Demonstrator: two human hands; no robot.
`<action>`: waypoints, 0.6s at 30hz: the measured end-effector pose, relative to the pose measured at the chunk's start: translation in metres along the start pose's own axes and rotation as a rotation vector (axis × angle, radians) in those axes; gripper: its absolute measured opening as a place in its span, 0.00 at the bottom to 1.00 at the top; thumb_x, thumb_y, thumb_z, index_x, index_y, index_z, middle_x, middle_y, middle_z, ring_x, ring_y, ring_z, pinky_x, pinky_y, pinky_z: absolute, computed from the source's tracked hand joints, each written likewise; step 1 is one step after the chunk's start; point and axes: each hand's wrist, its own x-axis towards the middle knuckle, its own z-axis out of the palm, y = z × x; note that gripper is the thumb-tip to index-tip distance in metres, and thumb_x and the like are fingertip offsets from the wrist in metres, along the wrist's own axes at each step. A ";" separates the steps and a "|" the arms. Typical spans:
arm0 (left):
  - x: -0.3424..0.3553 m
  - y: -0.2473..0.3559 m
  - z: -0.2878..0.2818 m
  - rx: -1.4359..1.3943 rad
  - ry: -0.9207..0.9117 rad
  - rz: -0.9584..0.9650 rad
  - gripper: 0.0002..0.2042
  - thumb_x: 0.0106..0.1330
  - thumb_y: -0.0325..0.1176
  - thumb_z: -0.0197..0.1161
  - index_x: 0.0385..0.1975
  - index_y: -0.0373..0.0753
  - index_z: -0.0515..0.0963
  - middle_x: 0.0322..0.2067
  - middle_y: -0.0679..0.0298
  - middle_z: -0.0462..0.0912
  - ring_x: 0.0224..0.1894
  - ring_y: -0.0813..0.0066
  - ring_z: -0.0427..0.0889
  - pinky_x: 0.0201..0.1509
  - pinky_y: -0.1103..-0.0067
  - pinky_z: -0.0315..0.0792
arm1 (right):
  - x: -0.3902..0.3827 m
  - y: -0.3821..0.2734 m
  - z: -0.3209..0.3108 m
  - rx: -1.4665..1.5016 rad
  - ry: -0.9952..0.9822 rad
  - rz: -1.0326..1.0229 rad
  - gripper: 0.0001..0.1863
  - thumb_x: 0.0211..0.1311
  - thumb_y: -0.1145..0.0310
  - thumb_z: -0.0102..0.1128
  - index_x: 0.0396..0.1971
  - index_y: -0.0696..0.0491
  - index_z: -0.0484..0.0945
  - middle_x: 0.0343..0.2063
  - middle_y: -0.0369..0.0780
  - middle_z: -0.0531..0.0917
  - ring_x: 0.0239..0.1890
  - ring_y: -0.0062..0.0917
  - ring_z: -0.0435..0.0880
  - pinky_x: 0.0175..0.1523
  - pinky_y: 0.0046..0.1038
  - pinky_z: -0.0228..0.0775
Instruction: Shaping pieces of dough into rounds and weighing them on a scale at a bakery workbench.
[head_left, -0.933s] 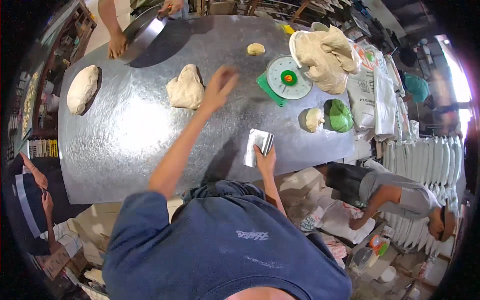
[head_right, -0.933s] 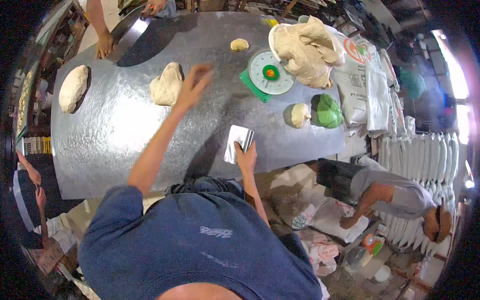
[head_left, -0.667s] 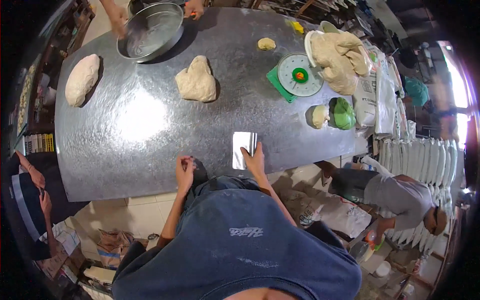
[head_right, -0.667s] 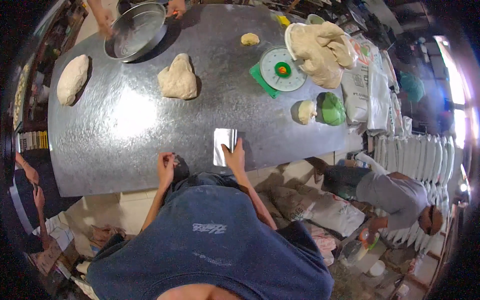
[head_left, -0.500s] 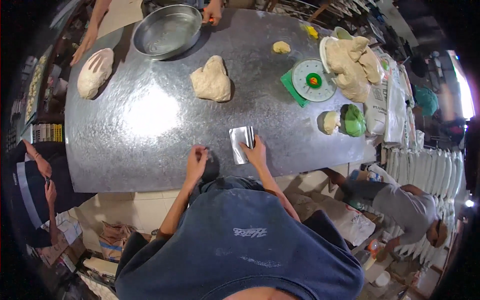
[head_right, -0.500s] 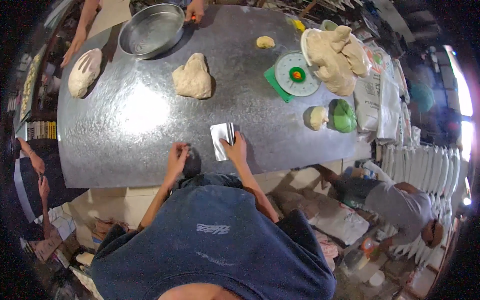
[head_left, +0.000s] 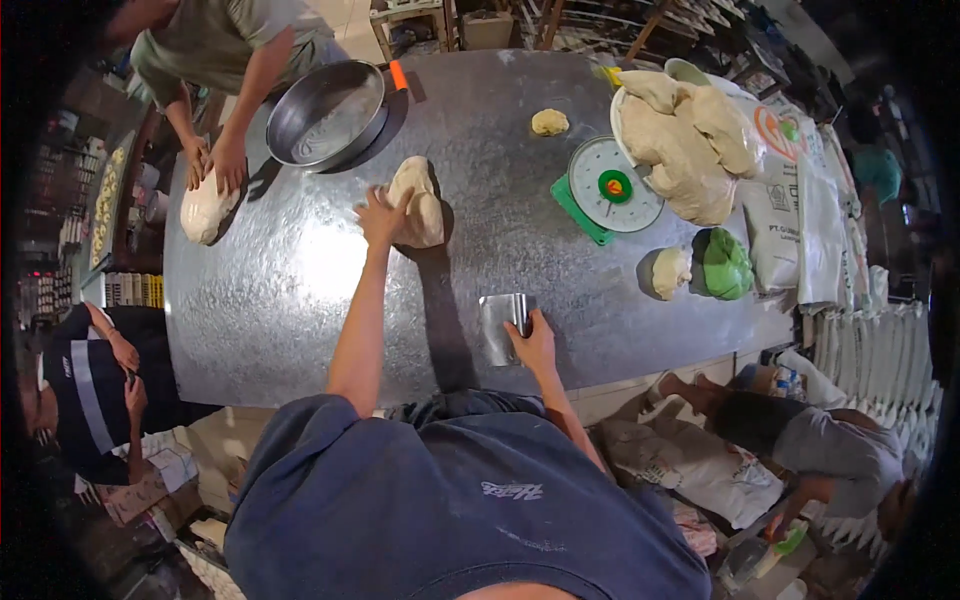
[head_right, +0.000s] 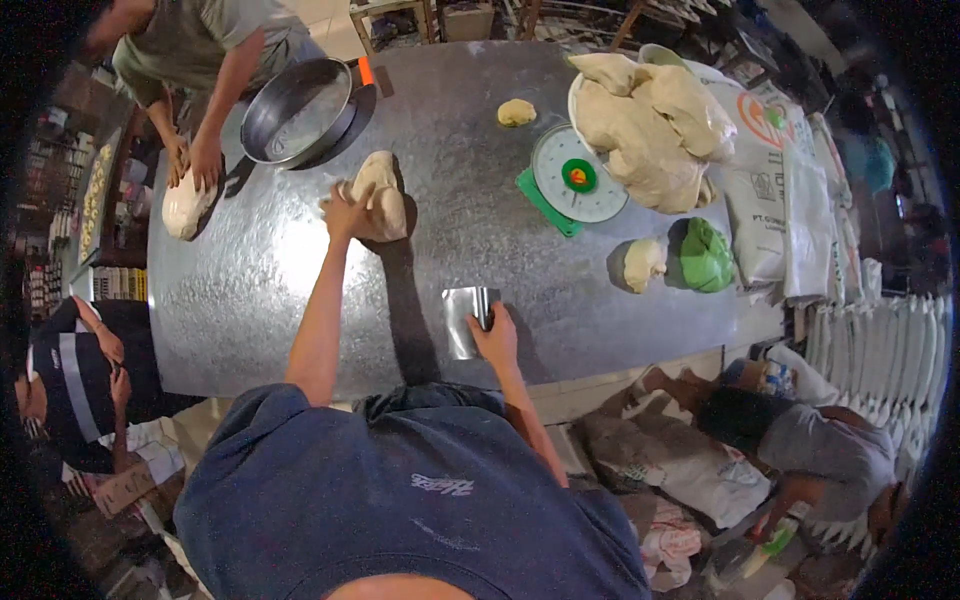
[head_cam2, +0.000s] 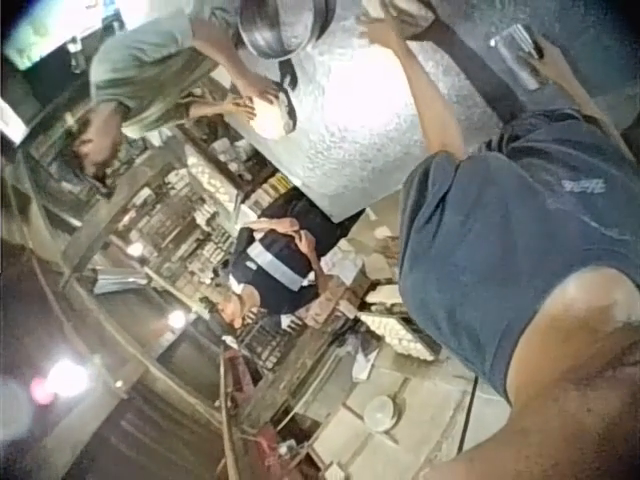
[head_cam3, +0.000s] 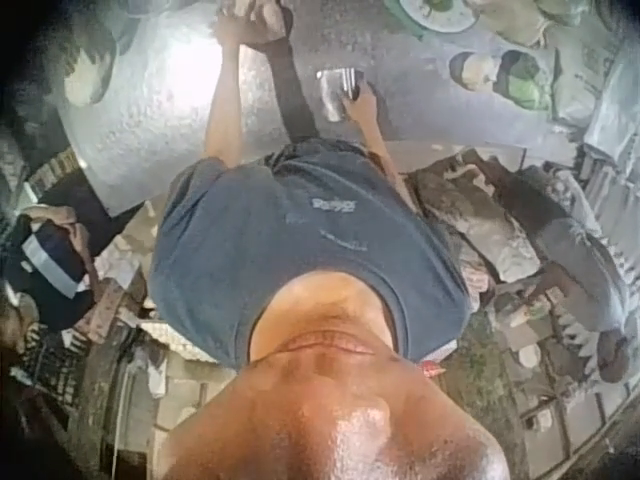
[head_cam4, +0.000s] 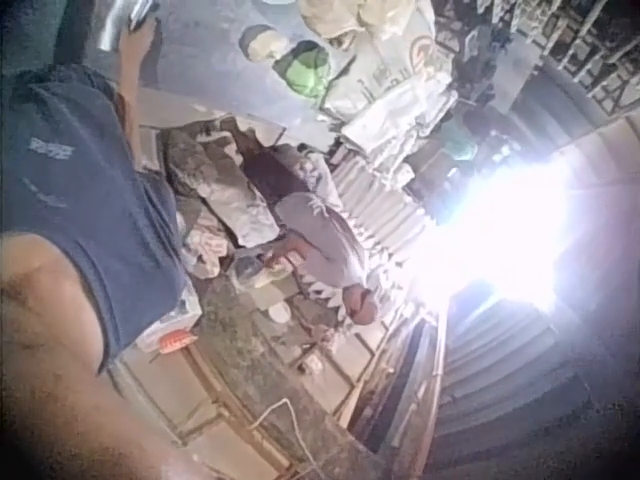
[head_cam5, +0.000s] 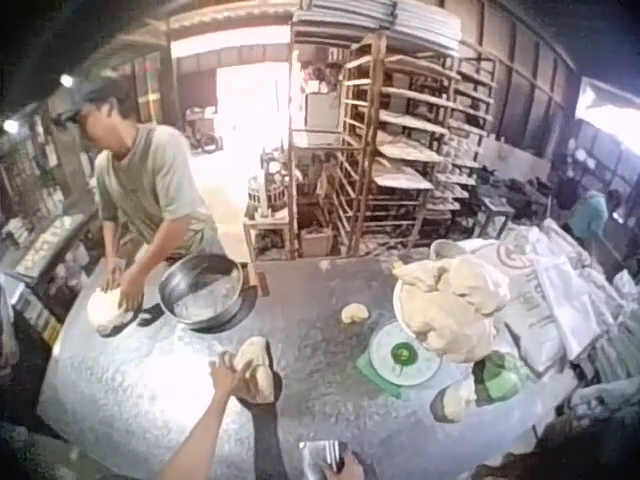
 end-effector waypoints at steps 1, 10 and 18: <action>0.003 0.000 0.003 -0.065 -0.052 -0.079 0.38 0.51 0.62 0.65 0.56 0.42 0.65 0.51 0.40 0.68 0.53 0.41 0.71 0.56 0.60 0.68 | 0.004 0.003 -0.004 0.088 -0.165 0.183 0.32 0.54 0.55 0.67 0.51 0.63 0.69 0.38 0.52 0.80 0.41 0.44 0.80 0.42 0.39 0.71; -0.130 0.014 -0.035 -0.617 -0.181 -0.029 0.24 0.56 0.43 0.70 0.45 0.35 0.69 0.34 0.54 0.79 0.38 0.69 0.78 0.42 0.75 0.72 | 0.059 -0.020 -0.085 0.384 0.108 0.189 0.31 0.54 0.63 0.70 0.52 0.61 0.65 0.37 0.43 0.81 0.38 0.32 0.81 0.45 0.33 0.73; -0.180 -0.050 -0.051 -0.258 -0.462 0.103 0.24 0.65 0.47 0.60 0.56 0.41 0.68 0.42 0.52 0.68 0.33 0.65 0.76 0.42 0.74 0.74 | 0.045 -0.123 -0.074 -0.104 -0.213 0.057 0.25 0.53 0.69 0.59 0.50 0.56 0.60 0.34 0.56 0.81 0.36 0.57 0.79 0.39 0.49 0.72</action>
